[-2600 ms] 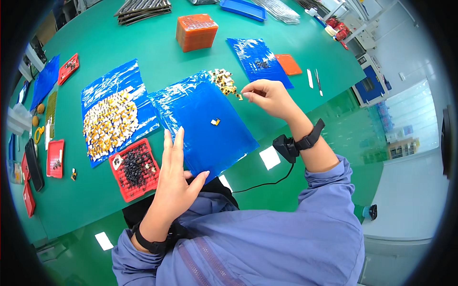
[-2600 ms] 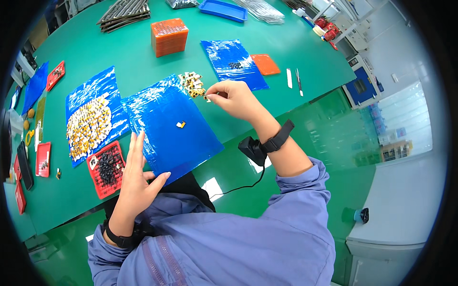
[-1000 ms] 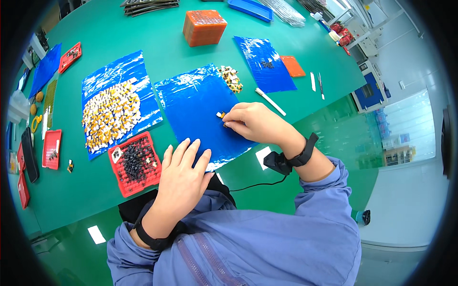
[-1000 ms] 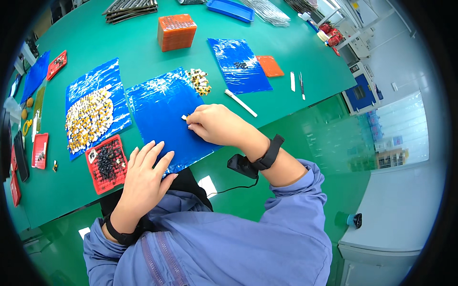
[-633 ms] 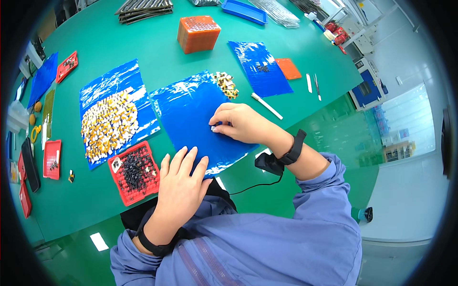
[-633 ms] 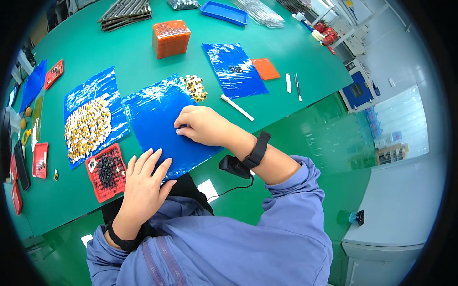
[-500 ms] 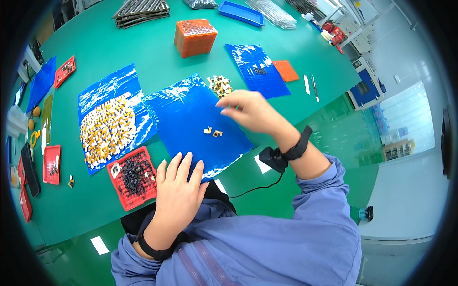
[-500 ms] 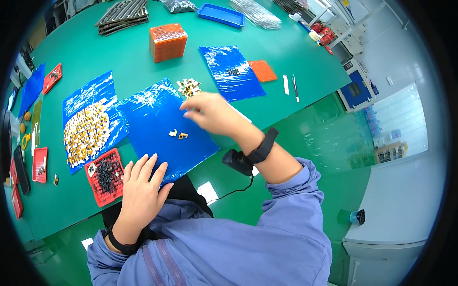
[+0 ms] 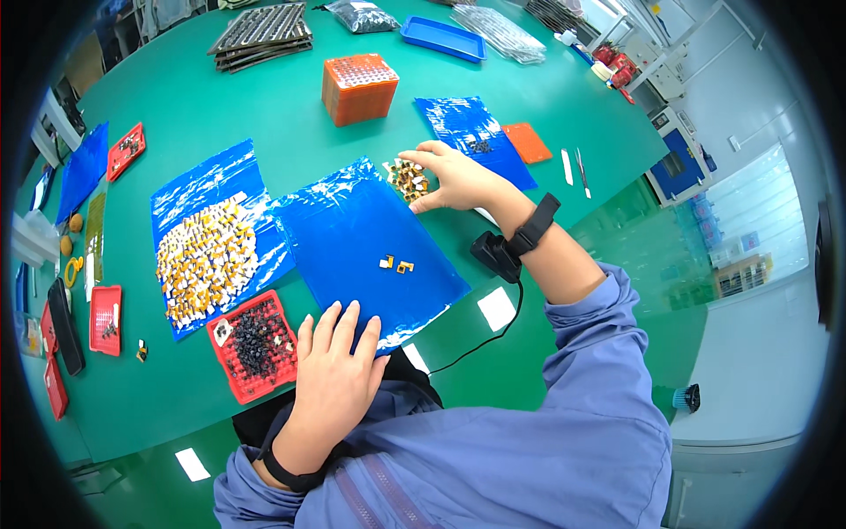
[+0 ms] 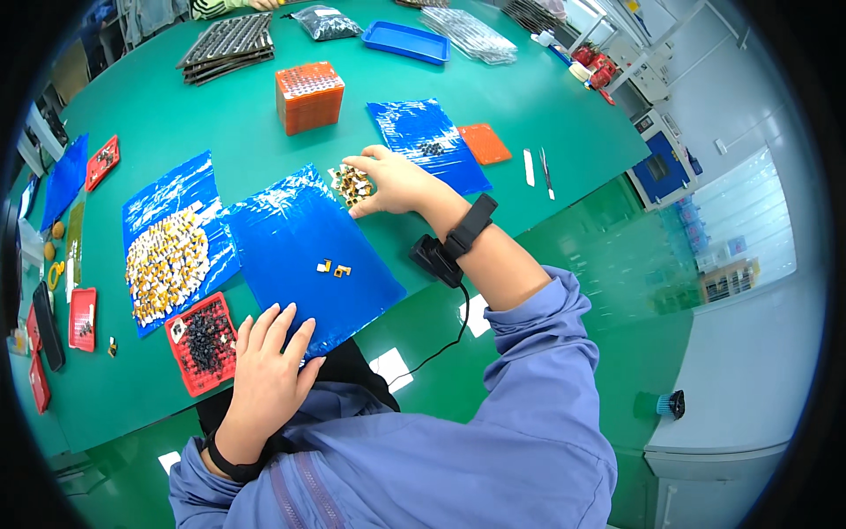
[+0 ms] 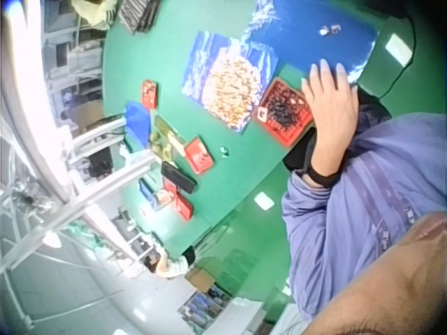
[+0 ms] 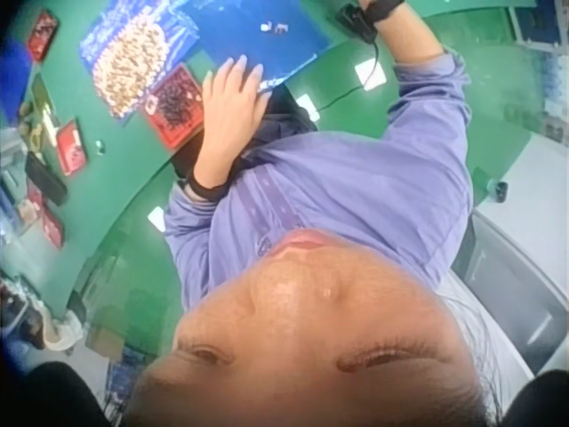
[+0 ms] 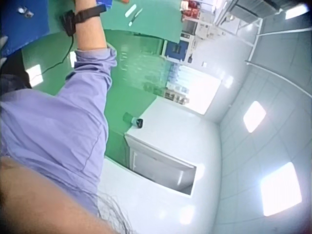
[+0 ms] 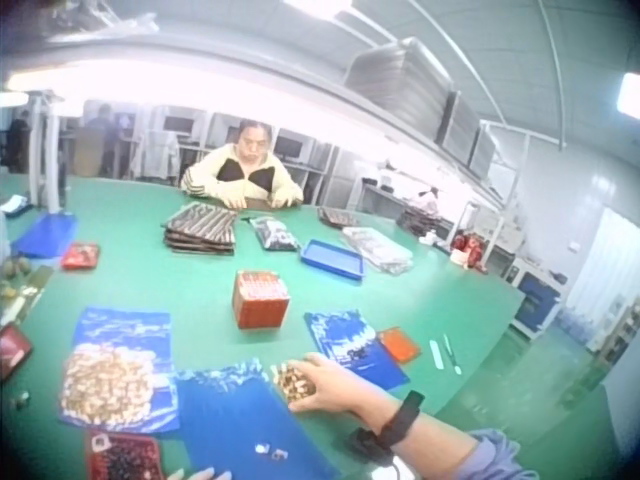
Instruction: The person uses a white cylindrical tool to manipulate small electronic components and places them into a red tray. They then pick up a blue plastic sheet and arrange small yellow and white components on it in a grid pattern.
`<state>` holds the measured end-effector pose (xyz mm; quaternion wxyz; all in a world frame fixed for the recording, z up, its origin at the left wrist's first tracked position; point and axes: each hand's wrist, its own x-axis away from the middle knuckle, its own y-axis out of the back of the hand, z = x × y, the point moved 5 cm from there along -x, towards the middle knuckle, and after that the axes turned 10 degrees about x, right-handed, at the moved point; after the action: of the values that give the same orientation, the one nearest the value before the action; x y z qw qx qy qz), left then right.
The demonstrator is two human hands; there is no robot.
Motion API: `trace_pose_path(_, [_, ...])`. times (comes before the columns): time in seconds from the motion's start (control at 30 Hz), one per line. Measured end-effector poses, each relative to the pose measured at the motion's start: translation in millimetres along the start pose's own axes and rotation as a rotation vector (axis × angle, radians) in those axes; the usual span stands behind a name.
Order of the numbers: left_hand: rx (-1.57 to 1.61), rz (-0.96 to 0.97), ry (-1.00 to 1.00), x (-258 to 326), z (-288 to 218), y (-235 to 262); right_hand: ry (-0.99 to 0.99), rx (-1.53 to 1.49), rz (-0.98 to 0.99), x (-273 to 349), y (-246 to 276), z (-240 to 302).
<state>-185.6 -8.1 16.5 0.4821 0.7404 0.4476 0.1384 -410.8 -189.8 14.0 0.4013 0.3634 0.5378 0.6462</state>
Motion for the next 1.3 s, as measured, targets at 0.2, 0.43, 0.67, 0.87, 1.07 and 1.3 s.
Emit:
trace_pose_path(0.2, [0.0,-0.003,-0.002,1,1,0,0.013,0.215,-0.106,-3,-12,18])
trace_pose_path(0.43, [-0.003,-0.012,-0.004,2,2,0,0.051,0.286,-0.066,-16,-16,34])
trace_pose_path(0.67, [0.026,-0.017,-0.019,1,4,-2,0.1,0.299,-0.266,-23,-20,28])
trace_pose_path(0.87, [0.046,-0.016,-0.028,1,7,-2,0.147,0.369,-0.33,-27,-24,21])
trace_pose_path(1.07, [0.076,-0.019,-0.033,-1,9,-3,0.044,0.173,-0.365,-23,-16,7])
trace_pose_path(1.3, [0.073,-0.026,-0.036,-4,10,-4,-0.068,-0.166,-0.249,-24,9,38])
